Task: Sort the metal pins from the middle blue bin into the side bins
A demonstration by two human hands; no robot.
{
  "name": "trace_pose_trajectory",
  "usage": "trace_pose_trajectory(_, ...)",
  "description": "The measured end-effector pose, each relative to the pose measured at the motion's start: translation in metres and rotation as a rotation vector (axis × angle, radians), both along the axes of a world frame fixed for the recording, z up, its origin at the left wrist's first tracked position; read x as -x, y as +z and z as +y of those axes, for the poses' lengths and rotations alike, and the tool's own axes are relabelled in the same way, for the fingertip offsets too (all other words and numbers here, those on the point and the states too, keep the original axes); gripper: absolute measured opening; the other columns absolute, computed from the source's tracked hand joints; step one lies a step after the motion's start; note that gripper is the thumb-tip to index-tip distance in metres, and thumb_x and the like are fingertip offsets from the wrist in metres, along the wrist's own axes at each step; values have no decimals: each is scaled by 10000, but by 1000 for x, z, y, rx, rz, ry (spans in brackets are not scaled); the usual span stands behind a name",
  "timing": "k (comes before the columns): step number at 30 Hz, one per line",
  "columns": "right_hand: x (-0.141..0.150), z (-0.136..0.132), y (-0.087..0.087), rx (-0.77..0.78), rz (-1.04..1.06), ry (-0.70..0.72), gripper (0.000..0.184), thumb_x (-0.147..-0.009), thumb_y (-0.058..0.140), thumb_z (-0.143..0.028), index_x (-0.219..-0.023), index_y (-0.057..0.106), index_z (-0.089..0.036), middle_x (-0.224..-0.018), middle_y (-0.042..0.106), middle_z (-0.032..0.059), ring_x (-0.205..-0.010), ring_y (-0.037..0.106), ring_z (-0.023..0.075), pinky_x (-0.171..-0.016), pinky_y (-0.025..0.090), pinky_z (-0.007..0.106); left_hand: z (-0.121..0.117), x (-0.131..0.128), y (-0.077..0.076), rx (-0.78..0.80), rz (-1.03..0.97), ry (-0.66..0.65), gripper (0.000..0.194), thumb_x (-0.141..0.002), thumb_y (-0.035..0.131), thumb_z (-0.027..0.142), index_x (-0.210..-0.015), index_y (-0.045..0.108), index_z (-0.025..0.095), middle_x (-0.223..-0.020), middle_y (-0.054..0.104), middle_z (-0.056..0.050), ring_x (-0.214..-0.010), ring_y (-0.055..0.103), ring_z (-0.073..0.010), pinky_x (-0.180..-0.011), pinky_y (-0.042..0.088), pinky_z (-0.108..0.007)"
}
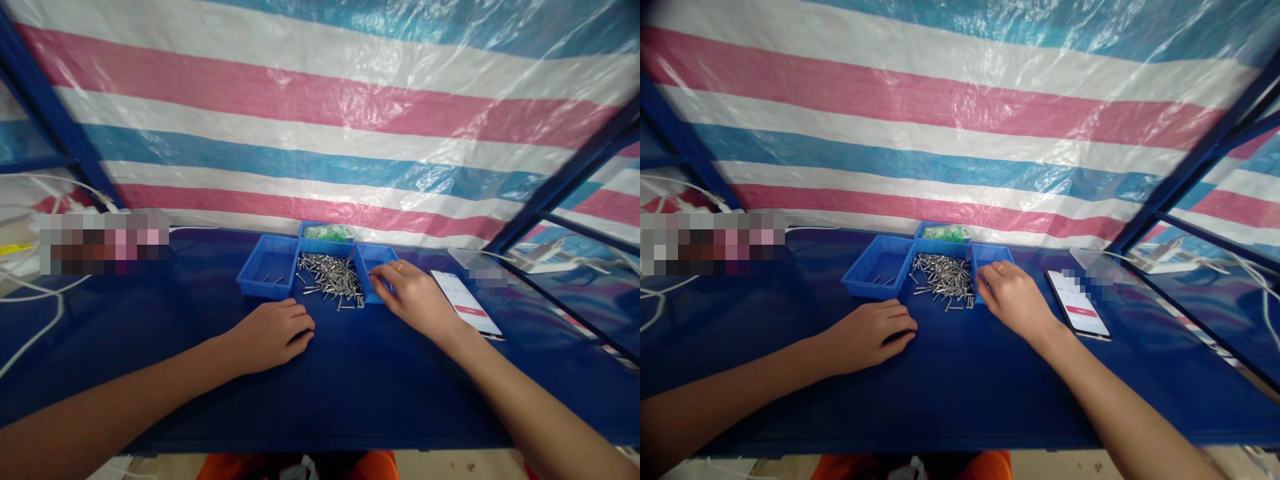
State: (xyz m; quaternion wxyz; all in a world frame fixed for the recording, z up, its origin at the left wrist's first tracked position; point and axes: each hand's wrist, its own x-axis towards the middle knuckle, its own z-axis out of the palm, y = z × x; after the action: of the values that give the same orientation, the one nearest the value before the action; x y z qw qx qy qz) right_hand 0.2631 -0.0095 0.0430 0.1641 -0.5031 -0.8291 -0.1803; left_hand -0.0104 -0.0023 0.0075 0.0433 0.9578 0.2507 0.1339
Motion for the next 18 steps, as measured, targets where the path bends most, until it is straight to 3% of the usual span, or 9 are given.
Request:
trace_pose_trajectory(2, 9, -8, -2, 77, 61, 158, 195, -938, 433, -195, -904, 617, -142, -825, 647, 83, -785, 609, 199, -757, 463, 324, 0, 0, 0, -3, 7, 2, 168, -924, 471, 230, -927, 631, 177, -853, 629, -22, -793, 557, -150, -780, 427, -268)
trace_pose_trajectory(5, 21, -19, -10, 233, 40, 264, 198, -933, 419, -161, -935, 615, -133, -828, 626, 80, -754, 618, 185, -699, 494, 309, 0, 0, 0, -6, 9, 8, 172, -924, 471, 234, -922, 634, 178, -839, 624, -23, -789, 555, -152, -776, 425, -269)
trace_pose_trajectory(11, 26, -21, -27, 325, 6, 207, 237, -889, 442, -102, -1082, 575, -137, -1044, 610, 118, -862, 644, 199, -700, 533, 306, -1, 0, 2, 11, 19, 7, 170, -923, 476, 237, -925, 636, 178, -849, 624, -24, -799, 553, -154, -761, 427, -264)
trace_pose_trajectory(18, 24, -18, -25, 391, -17, 196, 214, -881, 446, -59, -1002, 602, -142, -848, 618, 59, -735, 630, 169, -639, 504, 269, -2, -1, 2, -23, 6, -17, 169, -925, 479, 241, -907, 634, 177, -823, 626, -20, -781, 553, -152, -754, 422, -268)
